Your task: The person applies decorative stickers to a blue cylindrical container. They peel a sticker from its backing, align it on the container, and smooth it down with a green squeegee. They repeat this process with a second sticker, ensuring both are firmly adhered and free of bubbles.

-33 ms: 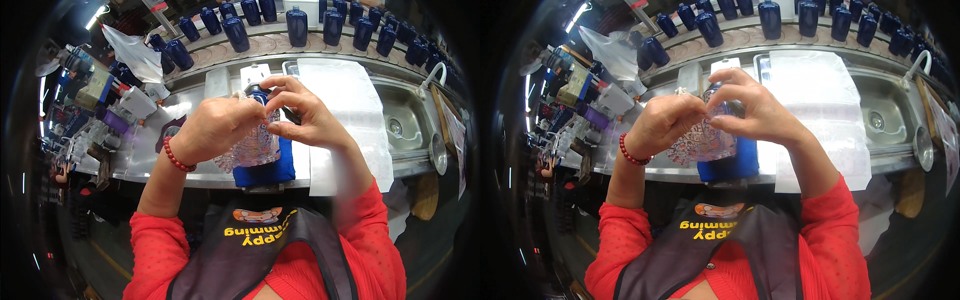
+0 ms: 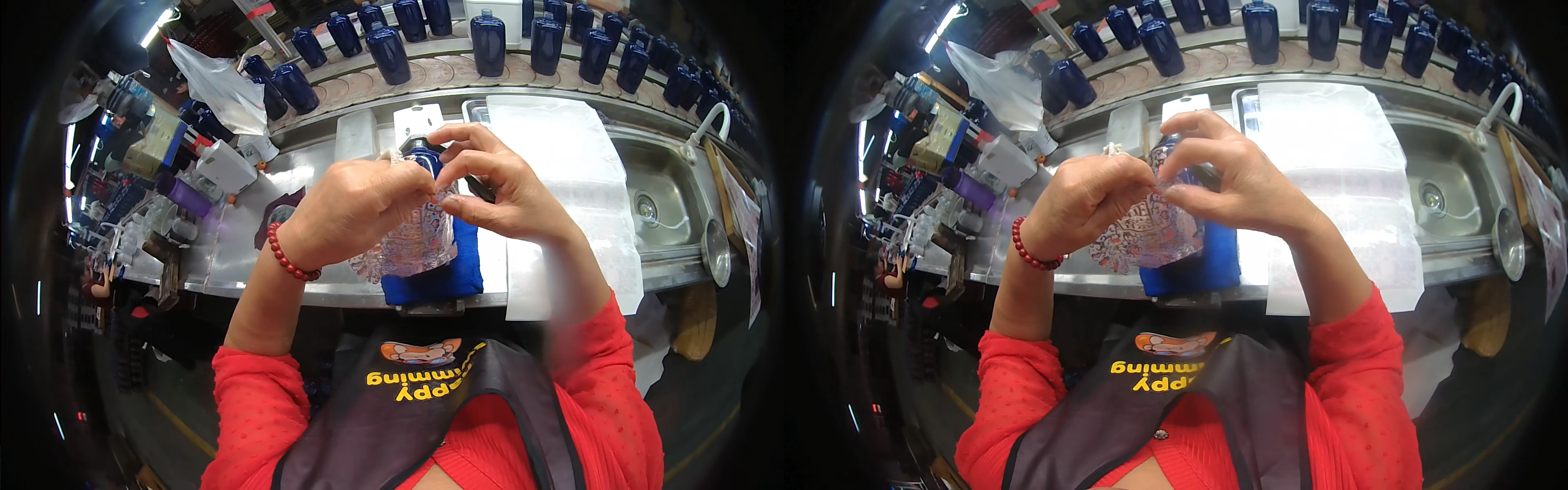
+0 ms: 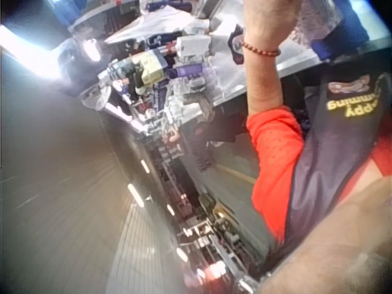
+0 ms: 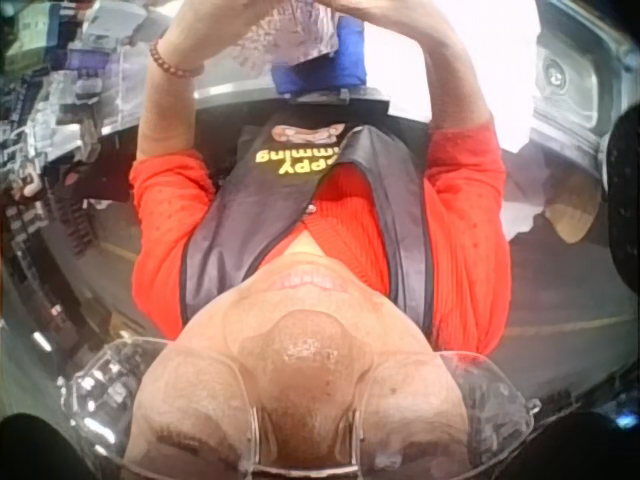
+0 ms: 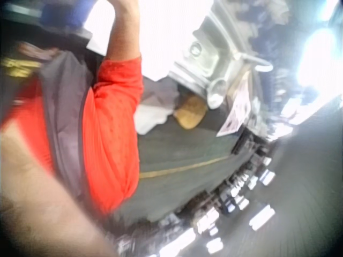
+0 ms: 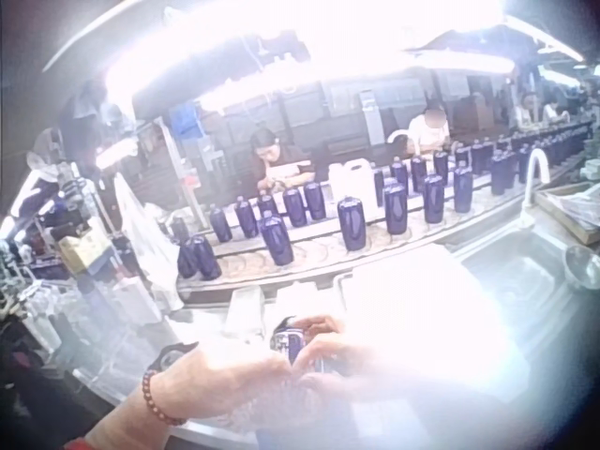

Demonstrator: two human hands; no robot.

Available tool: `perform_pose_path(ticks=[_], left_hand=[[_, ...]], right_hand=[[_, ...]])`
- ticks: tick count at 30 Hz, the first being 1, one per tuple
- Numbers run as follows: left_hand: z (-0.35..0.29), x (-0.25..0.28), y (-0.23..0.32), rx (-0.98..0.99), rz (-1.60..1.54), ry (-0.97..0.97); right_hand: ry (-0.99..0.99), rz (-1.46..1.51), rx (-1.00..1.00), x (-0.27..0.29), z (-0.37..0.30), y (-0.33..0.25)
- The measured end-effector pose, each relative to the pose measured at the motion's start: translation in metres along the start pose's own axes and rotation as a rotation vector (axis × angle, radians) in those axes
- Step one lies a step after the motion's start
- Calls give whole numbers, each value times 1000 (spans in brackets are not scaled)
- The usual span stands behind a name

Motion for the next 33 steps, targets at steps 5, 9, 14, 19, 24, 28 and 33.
perform_pose_path(ticks=[5,9,14,19,24,28,33], left_hand=[[-3,0,-3,42,-23,6],[-3,-1,-4,62,-53,-12],[0,-1,-1,64,-31,-32],[5,-7,8,-8,9,-37],[-21,-20,5,99,-62,43],[-68,-41,-5,312,-232,269],[-105,-86,16,306,122,163]], right_hand=[[42,23,-47,7,-9,5],[35,-9,-40,16,-13,4],[79,-26,-81,23,-10,-4],[7,-193,94,5,-4,-18],[-15,-261,72,8,-15,-38],[-18,-387,-61,38,-38,-55],[2,-593,-95,61,-43,-63]])
Point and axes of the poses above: each hand's wrist, its own z-axis towards the middle knuckle, its own x-axis out of the back of the hand, y = z × x, the point moved 2 cm from there along z, towards the middle knuckle, and after that the axes turned 7 degrees about y, right-handed, at the moved point
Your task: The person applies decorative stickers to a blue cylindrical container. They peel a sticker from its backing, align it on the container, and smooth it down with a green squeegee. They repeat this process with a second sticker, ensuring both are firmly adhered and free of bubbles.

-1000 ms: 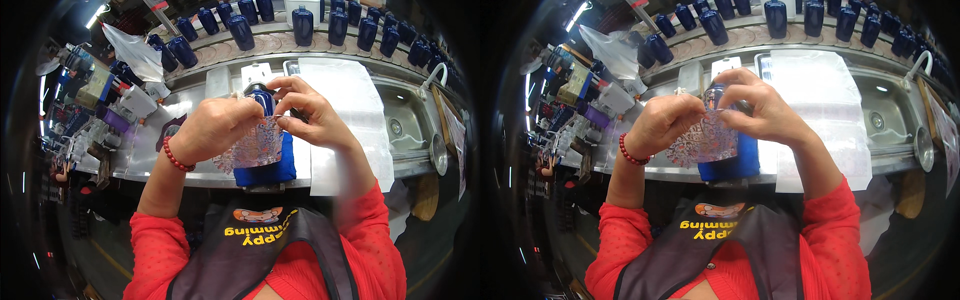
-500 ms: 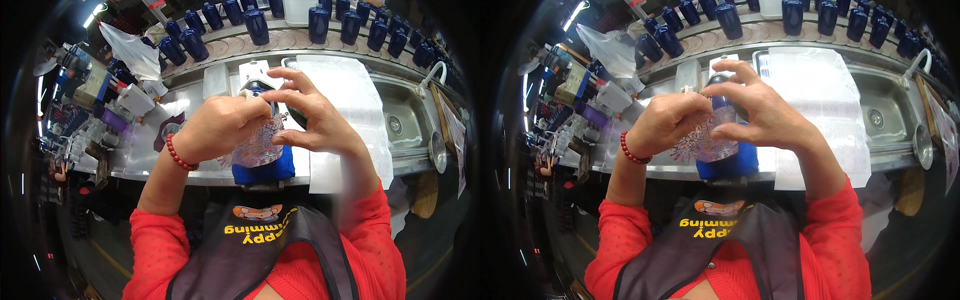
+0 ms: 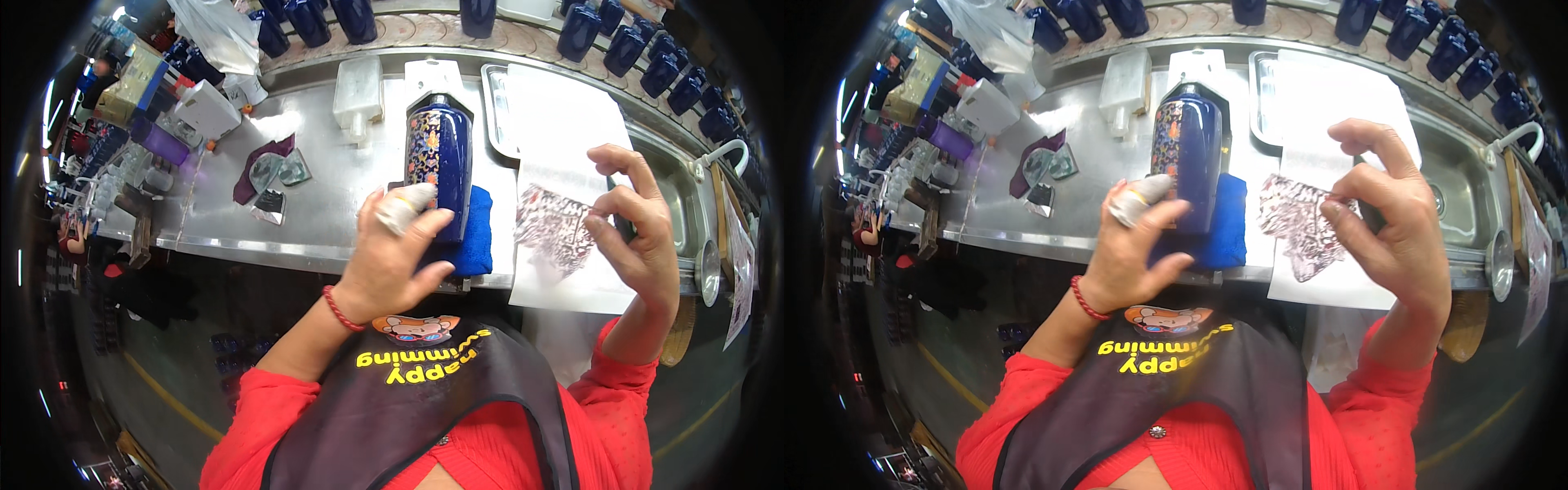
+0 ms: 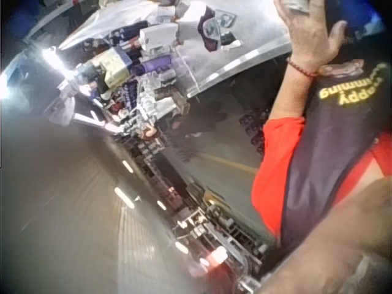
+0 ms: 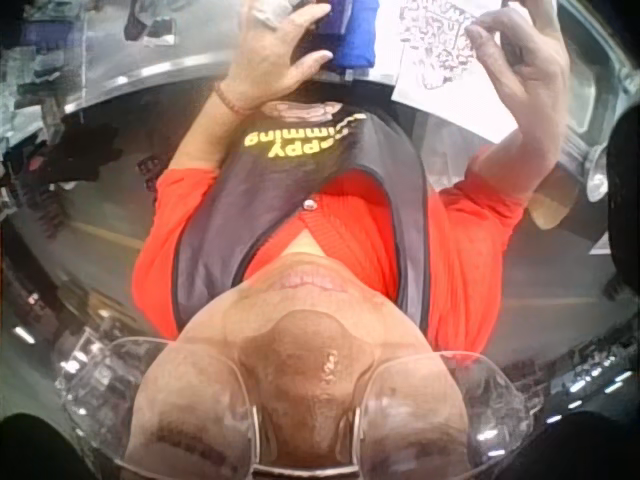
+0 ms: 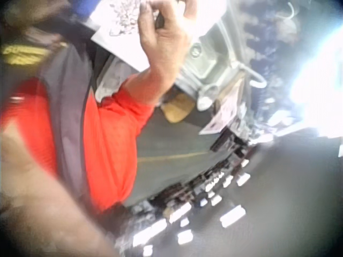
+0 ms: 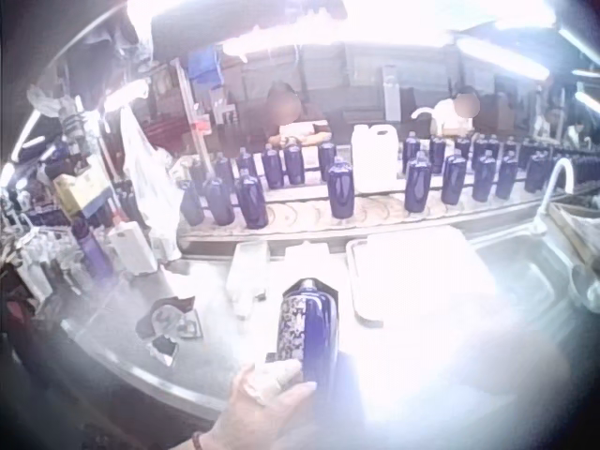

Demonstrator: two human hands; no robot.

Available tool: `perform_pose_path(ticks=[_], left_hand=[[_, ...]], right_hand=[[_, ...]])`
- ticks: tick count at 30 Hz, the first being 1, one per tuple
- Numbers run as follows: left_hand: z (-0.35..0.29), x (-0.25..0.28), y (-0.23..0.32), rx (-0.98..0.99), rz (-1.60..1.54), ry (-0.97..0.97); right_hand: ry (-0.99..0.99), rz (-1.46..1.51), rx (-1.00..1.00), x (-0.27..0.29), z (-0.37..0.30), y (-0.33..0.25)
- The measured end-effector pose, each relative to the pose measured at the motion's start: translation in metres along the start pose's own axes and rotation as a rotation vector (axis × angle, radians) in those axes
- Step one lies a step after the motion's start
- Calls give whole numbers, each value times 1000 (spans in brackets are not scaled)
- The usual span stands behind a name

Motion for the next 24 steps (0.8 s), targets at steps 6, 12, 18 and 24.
perform_pose_path(ticks=[6,12,18,24], left_hand=[[6,-35,-2,-155,430,-12],[-5,-39,-26,-90,278,103],[-7,-22,-43,6,-51,165],[57,13,-29,8,-487,79]], right_hand=[[-41,-54,20,-3,19,-11],[-55,-6,42,-9,30,-18],[-123,31,119,-15,46,-27],[-174,75,207,-26,65,-50]])
Point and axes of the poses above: each hand's wrist, its own z-axis towards the middle knuckle, its own x-axis out of the back of the hand, y = z × x, the point moved 2 cm from there along z, towards the middle knuckle, and after that the axes turned 7 degrees about y, right-handed, at the moved point
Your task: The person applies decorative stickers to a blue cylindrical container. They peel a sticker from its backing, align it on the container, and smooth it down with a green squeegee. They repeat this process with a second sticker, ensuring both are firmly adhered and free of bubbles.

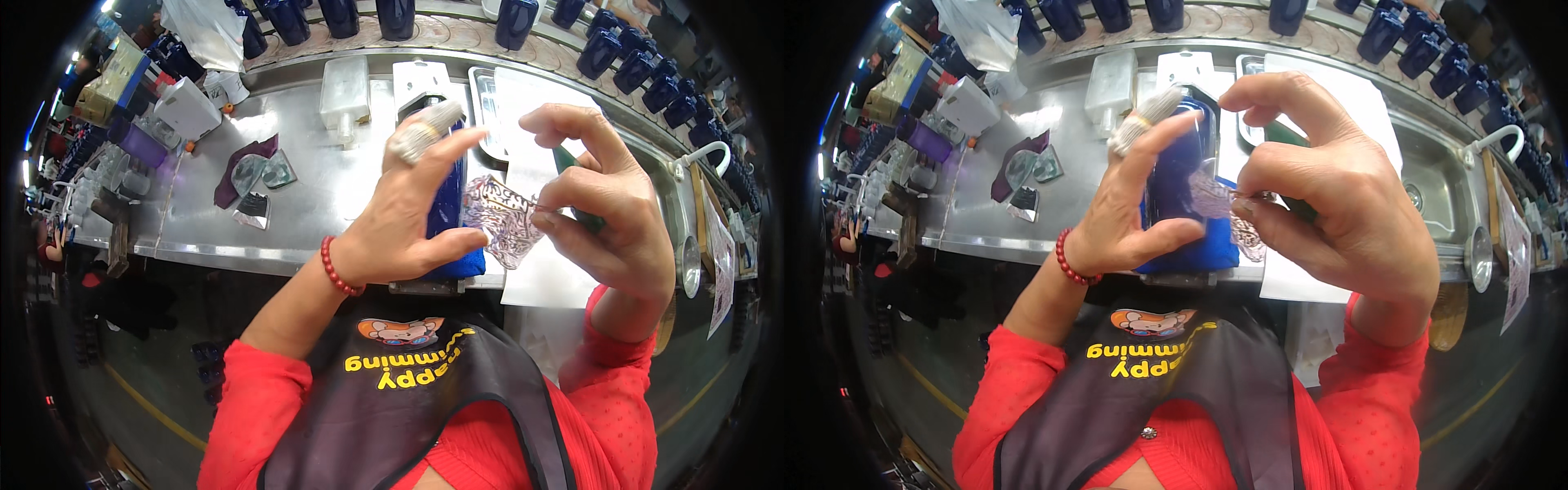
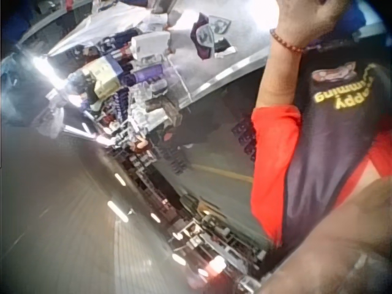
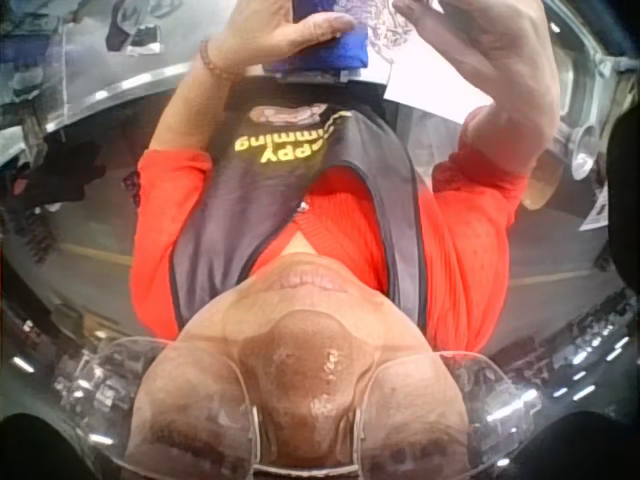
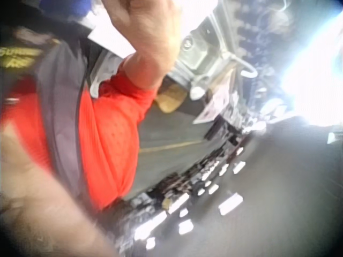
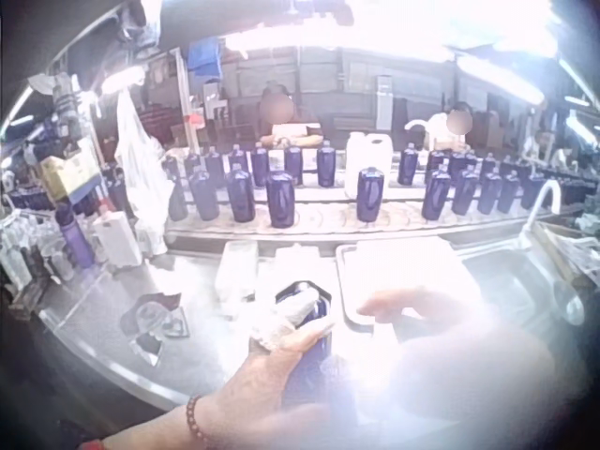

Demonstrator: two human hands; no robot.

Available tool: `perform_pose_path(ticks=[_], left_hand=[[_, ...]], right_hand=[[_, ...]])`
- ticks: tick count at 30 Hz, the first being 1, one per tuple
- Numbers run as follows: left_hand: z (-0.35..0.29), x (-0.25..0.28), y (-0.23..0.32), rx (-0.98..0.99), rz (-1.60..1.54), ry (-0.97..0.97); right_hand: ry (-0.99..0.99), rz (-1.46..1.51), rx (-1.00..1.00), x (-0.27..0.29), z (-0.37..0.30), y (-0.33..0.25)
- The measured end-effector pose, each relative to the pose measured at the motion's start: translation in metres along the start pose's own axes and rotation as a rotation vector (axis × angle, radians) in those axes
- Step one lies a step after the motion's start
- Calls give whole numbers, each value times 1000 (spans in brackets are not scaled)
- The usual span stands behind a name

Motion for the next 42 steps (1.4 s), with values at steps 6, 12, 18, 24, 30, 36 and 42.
perform_pose_path(ticks=[6,12,18,24,30,36,42], left_hand=[[22,27,30,-56,-103,-183],[3,34,2,114,5,-52],[6,22,-65,328,155,63],[8,10,-96,407,60,147],[17,4,-116,370,111,178],[25,2,-122,365,132,204],[29,0,-122,348,137,211]], right_hand=[[24,74,-84,2,0,-14],[55,202,-247,-38,-13,33],[85,345,-518,-99,-19,110],[124,368,-586,-111,-20,137],[134,355,-596,-121,-22,156],[166,388,-575,-128,-26,169],[197,449,-619,-140,-28,179]])
Point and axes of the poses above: each hand's wrist, its own z-axis towards the middle knuckle, its own x-axis out of the back of the hand, y = z × x, the point moved 2 cm from there along z, towards the middle knuckle, and after that the axes turned 7 degrees about y, right-handed, at the moved point
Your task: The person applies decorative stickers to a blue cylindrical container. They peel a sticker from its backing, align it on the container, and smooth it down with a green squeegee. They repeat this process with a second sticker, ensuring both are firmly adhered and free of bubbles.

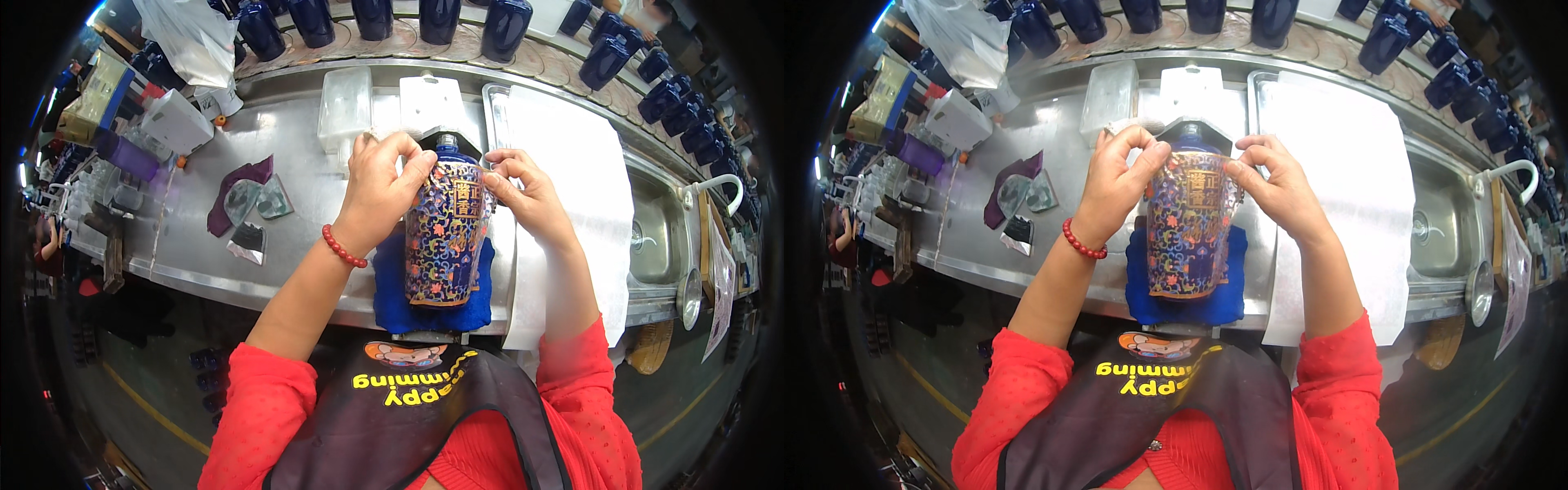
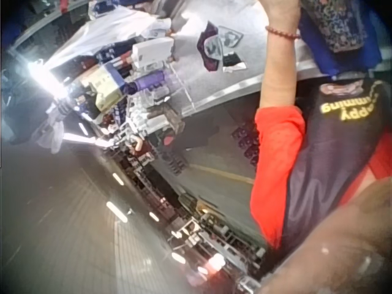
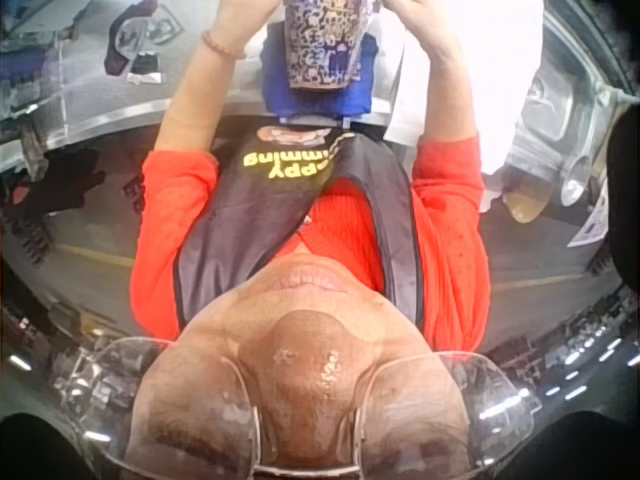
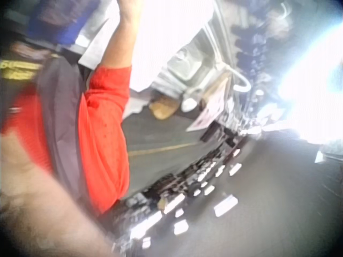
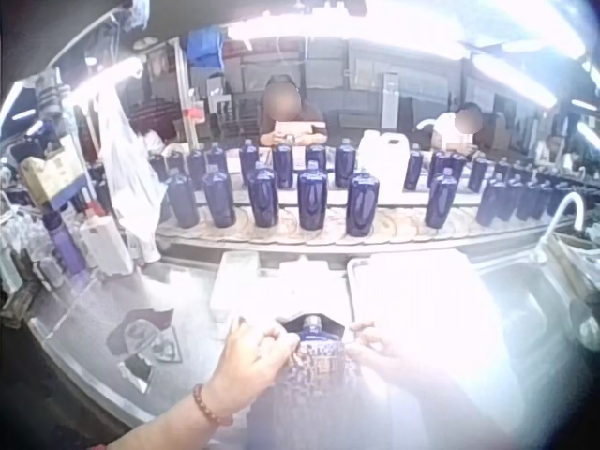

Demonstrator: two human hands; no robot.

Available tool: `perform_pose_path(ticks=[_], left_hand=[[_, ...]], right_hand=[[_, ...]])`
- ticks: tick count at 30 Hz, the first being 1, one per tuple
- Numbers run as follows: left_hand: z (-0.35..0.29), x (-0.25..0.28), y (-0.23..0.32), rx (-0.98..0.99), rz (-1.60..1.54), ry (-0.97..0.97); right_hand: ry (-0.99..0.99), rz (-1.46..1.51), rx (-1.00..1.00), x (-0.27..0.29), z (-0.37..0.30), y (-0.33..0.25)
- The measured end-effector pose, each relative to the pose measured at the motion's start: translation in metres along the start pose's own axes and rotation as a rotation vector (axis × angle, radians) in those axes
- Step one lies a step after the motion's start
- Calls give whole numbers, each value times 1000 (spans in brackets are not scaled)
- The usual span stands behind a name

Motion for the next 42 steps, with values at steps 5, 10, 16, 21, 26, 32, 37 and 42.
perform_pose_path(ticks=[5,10,16,21,26,32,37,42], left_hand=[[0,4,5,-26,-15,79],[-28,17,29,-302,295,189],[-61,5,41,-340,458,-5],[-59,2,39,-349,448,-27],[-58,1,40,-369,472,-44],[-54,6,42,-361,433,-33],[-48,7,44,-356,521,-61],[-46,4,43,-359,535,-59]], right_hand=[[301,-375,187,2,-10,-21],[330,-417,537,-8,-42,-54],[160,-343,402,-33,-53,-46],[122,-285,356,-34,-58,-36],[75,-314,321,-30,-59,-36],[71,-280,303,-26,-57,-41],[53,-296,309,-26,-45,-42],[21,-297,242,-28,-40,-40]])
Point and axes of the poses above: each hand's wrist, its own z-axis towards the middle knuckle, its own x-axis out of the back of the hand, y = z × x, the point moved 2 cm from there along z, towards the middle knuckle, and after that the axes turned 7 degrees about y, right-handed, at the moved point
